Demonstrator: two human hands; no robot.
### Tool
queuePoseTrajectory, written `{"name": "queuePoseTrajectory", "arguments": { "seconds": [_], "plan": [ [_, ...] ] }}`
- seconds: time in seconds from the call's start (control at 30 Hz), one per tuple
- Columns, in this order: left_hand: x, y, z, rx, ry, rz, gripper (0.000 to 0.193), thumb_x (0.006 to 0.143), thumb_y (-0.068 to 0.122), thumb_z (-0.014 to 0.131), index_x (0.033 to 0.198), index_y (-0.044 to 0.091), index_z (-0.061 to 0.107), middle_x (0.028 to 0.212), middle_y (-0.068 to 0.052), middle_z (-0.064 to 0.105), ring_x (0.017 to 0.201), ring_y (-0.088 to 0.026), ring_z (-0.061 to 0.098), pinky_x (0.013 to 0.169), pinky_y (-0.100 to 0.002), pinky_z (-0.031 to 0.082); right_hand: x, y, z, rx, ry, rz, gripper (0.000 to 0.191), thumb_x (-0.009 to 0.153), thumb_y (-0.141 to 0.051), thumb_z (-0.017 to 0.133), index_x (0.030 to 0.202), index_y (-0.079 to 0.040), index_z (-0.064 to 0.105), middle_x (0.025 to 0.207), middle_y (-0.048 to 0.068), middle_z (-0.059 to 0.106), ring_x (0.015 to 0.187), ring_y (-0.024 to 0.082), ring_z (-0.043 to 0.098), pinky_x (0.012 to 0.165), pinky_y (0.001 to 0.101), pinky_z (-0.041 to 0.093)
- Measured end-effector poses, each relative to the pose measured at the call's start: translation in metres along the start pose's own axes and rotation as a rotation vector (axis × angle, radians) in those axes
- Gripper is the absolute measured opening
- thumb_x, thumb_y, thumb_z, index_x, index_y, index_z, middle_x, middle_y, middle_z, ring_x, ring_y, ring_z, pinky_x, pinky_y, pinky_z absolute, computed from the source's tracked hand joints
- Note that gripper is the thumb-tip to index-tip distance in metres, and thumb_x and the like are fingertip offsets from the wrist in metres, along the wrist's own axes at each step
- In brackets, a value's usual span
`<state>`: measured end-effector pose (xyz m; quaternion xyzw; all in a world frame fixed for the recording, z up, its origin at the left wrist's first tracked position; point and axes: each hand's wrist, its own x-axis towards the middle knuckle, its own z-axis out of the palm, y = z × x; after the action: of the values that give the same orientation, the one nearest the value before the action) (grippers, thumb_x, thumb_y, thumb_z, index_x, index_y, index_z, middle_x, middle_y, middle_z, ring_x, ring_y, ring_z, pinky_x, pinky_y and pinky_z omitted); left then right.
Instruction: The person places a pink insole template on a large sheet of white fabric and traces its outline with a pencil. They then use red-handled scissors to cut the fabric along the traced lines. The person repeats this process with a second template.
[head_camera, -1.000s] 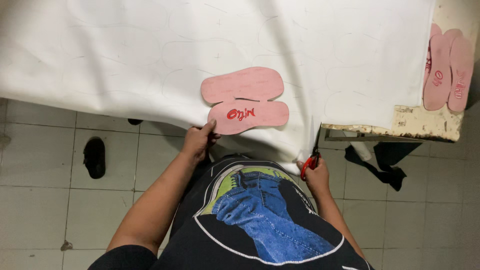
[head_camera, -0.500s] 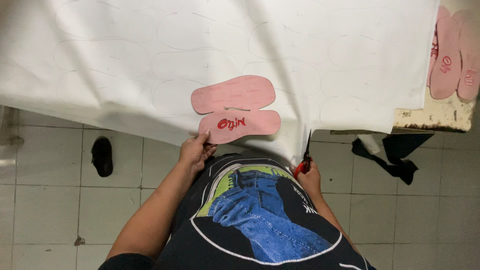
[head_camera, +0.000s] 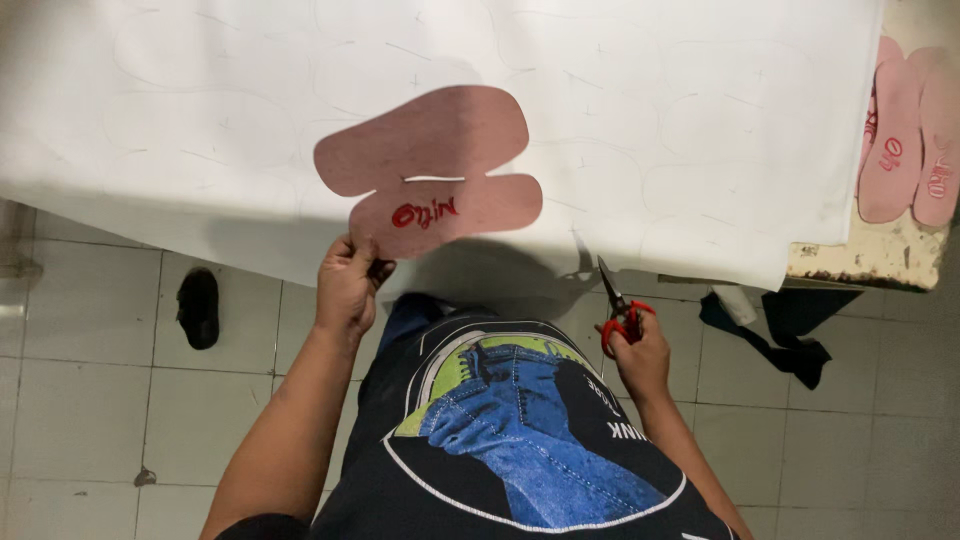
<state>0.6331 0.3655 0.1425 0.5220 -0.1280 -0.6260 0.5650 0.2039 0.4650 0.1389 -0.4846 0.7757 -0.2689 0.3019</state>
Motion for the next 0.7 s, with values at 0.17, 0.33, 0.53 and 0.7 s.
{"name": "queuePoseTrajectory", "arguments": {
  "seconds": [0.17, 0.33, 0.53, 0.7],
  "plan": [
    [0.059, 0.035, 0.025, 0.151, 0.078, 0.166, 0.015, 0.102, 0.019, 0.069, 0.104, 0.005, 0.066, 0.089, -0.002, 0.068, 0.072, -0.009, 0.063, 0.066, -0.023, 0.057, 0.073, -0.078, 0.026, 0.003, 0.014, -0.117, 0.052, 0.083, -0.026, 0.083, 0.122, 0.001, 0.061, 0.106, 0.015, 0.074, 0.096, 0.025, 0.072, 0.086, 0.0365, 0.056],
    [0.134, 0.062, 0.053, 0.354, 0.108, 0.281, 0.018, 0.097, 0.018, 0.070, 0.100, 0.001, 0.066, 0.084, -0.004, 0.069, 0.067, -0.011, 0.063, 0.058, -0.024, 0.055, 0.140, -0.156, 0.071, 0.018, -0.016, -0.257, 0.052, 0.085, -0.028, 0.083, 0.121, 0.000, 0.058, 0.107, 0.015, 0.074, 0.098, 0.025, 0.073, 0.087, 0.0365, 0.058],
    [0.185, 0.085, 0.075, 0.766, 0.201, 0.371, 0.028, 0.094, 0.026, 0.073, 0.103, 0.000, 0.068, 0.089, -0.010, 0.071, 0.078, -0.021, 0.067, 0.073, -0.034, 0.055, 0.196, -0.233, 0.108, -0.125, -0.127, -0.312, 0.049, 0.084, -0.030, 0.082, 0.119, -0.002, 0.061, 0.107, 0.014, 0.074, 0.096, 0.027, 0.073, 0.085, 0.0392, 0.057],
    [0.192, 0.096, 0.073, 1.204, 0.179, 0.698, 0.056, 0.089, 0.029, 0.075, 0.135, 0.000, 0.060, 0.131, -0.018, 0.055, 0.119, -0.035, 0.051, 0.098, -0.048, 0.044, 0.218, -0.272, 0.097, -0.531, -0.309, -0.239, 0.039, 0.091, -0.041, 0.070, 0.118, -0.013, 0.068, 0.098, 0.011, 0.077, 0.091, 0.032, 0.072, 0.079, 0.0460, 0.055]
  ]
}}
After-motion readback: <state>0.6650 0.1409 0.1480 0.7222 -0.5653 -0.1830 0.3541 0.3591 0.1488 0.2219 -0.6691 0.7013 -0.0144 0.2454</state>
